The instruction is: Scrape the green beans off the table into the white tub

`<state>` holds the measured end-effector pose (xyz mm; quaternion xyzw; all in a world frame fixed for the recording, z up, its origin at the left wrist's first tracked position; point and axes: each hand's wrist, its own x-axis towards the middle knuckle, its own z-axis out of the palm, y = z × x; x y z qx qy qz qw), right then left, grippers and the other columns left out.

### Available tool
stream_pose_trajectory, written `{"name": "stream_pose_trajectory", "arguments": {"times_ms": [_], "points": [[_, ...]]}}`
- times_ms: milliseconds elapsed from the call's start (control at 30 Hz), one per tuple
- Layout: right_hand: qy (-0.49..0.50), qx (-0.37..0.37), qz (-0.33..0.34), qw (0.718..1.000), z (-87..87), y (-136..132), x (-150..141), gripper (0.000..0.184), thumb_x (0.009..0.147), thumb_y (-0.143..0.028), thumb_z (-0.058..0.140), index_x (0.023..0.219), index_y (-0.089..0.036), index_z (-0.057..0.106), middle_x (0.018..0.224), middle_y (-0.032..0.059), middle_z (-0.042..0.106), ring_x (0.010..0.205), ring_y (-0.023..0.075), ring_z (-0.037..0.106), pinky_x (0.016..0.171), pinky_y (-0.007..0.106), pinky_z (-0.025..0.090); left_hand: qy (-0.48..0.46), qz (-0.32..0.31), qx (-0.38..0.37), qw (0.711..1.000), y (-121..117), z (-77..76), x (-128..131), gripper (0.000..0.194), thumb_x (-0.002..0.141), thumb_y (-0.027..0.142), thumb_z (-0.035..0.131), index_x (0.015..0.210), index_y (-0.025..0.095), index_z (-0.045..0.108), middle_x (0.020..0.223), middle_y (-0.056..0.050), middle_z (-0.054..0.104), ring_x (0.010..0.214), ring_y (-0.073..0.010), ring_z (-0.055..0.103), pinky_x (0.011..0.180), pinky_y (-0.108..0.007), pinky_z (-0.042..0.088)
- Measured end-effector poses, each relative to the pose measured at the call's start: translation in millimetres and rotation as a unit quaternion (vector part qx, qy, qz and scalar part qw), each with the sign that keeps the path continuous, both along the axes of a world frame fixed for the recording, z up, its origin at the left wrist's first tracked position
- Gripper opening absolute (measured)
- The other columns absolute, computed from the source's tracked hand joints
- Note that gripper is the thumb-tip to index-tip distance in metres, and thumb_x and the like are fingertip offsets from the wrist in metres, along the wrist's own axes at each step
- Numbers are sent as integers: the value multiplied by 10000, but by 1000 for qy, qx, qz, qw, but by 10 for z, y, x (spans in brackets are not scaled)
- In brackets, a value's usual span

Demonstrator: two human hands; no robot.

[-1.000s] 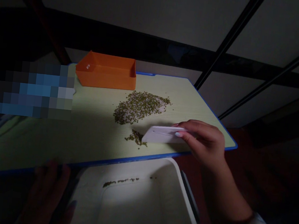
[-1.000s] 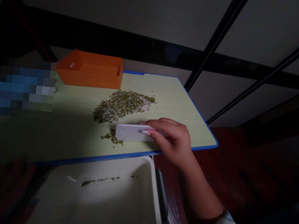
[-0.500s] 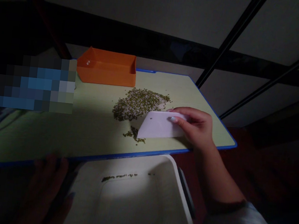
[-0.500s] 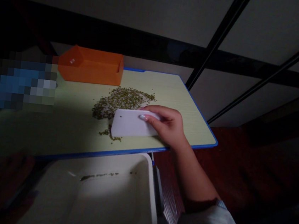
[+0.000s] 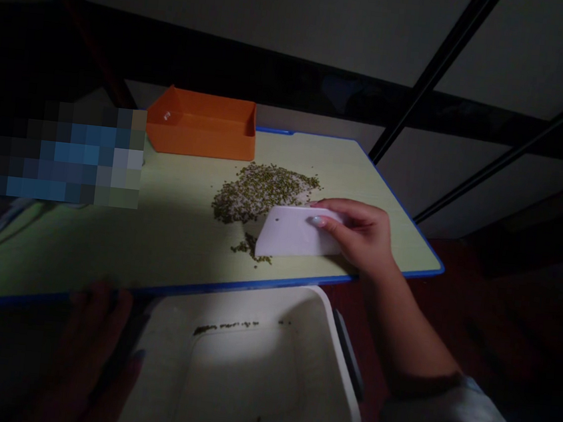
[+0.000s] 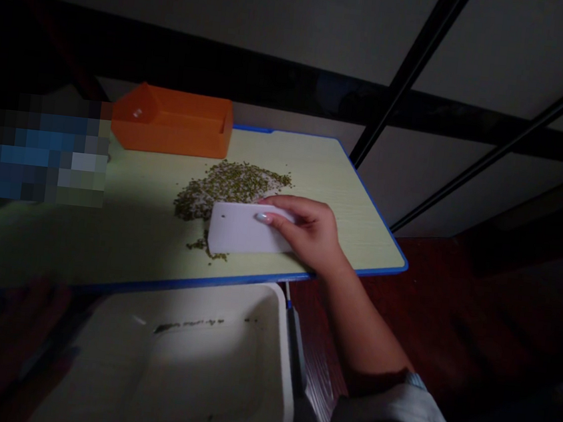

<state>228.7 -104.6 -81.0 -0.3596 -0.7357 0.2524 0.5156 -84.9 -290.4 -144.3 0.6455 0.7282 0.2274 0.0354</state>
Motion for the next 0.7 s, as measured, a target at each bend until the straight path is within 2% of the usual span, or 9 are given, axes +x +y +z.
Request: {"name": "stream_pose_trajectory", "arguments": {"times_ms": [200,333,700], "points": [[-4,7,-3,1000,4,-8,5,205,747,-344,744,929,-250,763,942,36,762,854,170,706,776,317,573,-4,-43,48,998,11,-72,-58,670,887,266,394,1466,436,102,1611,136,53,1479,-248,82,1205,-537,167],[4,0,12,1000,12,-11,-3,194,744,-324,752,929,-266,766,939,20,764,857,165,706,784,308,574,-8,-28,57,998,10,-47,-24,665,877,276,389,1446,489,120,1589,199,65,1473,-231,119,1208,-516,185],[-10,-3,21,1000,14,-62,-51,220,759,-336,742,970,-275,760,984,18,757,893,172,702,817,321,571,-16,-40,64,997,12,11,-7,662,870,300,384,1438,520,121,1577,233,81,1471,-233,131,1208,-483,177]]}}
